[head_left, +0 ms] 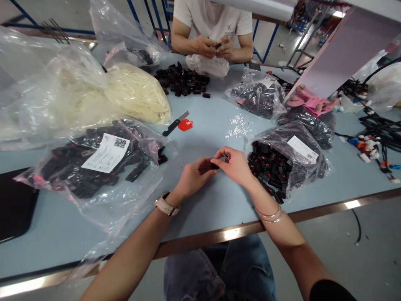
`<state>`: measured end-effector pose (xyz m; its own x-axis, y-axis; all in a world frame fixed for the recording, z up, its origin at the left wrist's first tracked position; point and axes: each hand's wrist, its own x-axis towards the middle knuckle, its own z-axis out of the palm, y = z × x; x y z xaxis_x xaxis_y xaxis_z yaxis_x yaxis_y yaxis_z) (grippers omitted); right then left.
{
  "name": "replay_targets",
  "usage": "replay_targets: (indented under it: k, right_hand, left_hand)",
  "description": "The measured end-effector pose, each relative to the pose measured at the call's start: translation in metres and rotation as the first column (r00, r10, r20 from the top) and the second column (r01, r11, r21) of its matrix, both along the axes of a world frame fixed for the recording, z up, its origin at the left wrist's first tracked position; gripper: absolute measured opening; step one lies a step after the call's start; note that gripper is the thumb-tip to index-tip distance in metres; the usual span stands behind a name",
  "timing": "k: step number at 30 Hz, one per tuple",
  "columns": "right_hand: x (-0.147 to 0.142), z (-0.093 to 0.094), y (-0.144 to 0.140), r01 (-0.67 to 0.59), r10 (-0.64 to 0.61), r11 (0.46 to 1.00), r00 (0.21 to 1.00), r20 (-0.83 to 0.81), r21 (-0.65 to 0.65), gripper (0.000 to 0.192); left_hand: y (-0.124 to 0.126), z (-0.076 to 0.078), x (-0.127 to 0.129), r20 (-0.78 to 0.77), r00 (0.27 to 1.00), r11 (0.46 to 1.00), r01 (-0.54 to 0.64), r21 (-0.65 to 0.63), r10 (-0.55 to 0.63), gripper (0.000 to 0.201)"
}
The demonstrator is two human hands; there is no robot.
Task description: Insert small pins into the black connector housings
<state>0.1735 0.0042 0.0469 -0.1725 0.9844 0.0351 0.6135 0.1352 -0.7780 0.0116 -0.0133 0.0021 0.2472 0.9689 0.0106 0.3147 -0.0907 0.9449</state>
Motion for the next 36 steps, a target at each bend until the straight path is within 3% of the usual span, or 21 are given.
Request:
replay_targets:
  k: [7, 10, 12, 14, 17, 21, 36]
  right_hand:
    - [0.002, -0.004, 0.005, -0.044, 0.044, 0.999, 0.999, -0.018, 0.013, 0.022]
    - [0.014, -0.003, 0.019, 0.059, -0.068, 0.996, 0.990, 0.123, 0.073, 0.023]
    - [0.022, -0.001, 0.033, 0.174, -0.207, 0.976, 0.932, 0.298, 0.134, 0.023]
    - [0.028, 0.000, 0.049, 0.177, -0.233, 0.971, 0.858, 0.458, 0.163, 0.023]
    - [0.032, 0.000, 0.073, 0.031, -0.116, 0.989, 0.756, 0.644, 0.142, 0.028]
    - [0.033, -0.004, 0.096, -0.156, 0.071, 0.987, 0.670, 0.739, 0.046, 0.029]
    - [0.036, -0.011, 0.113, -0.372, 0.232, 0.928, 0.555, 0.799, -0.011, 0.028]
  left_hand:
    - [0.004, -0.002, -0.004, 0.070, 0.992, 0.994, -0.103, -0.040, 0.105, 0.035]
    - [0.005, 0.000, -0.005, -0.010, 0.986, 0.986, -0.168, 0.024, 0.168, 0.030]
    - [0.005, 0.001, -0.004, -0.077, 0.978, 0.980, -0.188, 0.062, 0.192, 0.028]
    - [0.004, 0.002, -0.004, -0.118, 0.976, 0.981, -0.176, 0.083, 0.185, 0.028]
    - [0.004, 0.000, -0.003, -0.148, 0.975, 0.983, -0.151, 0.107, 0.166, 0.027]
    - [0.004, -0.001, -0.003, -0.156, 0.975, 0.982, -0.140, 0.131, 0.159, 0.028]
    - [0.005, 0.000, -0.001, -0.172, 0.975, 0.985, -0.124, 0.120, 0.144, 0.030]
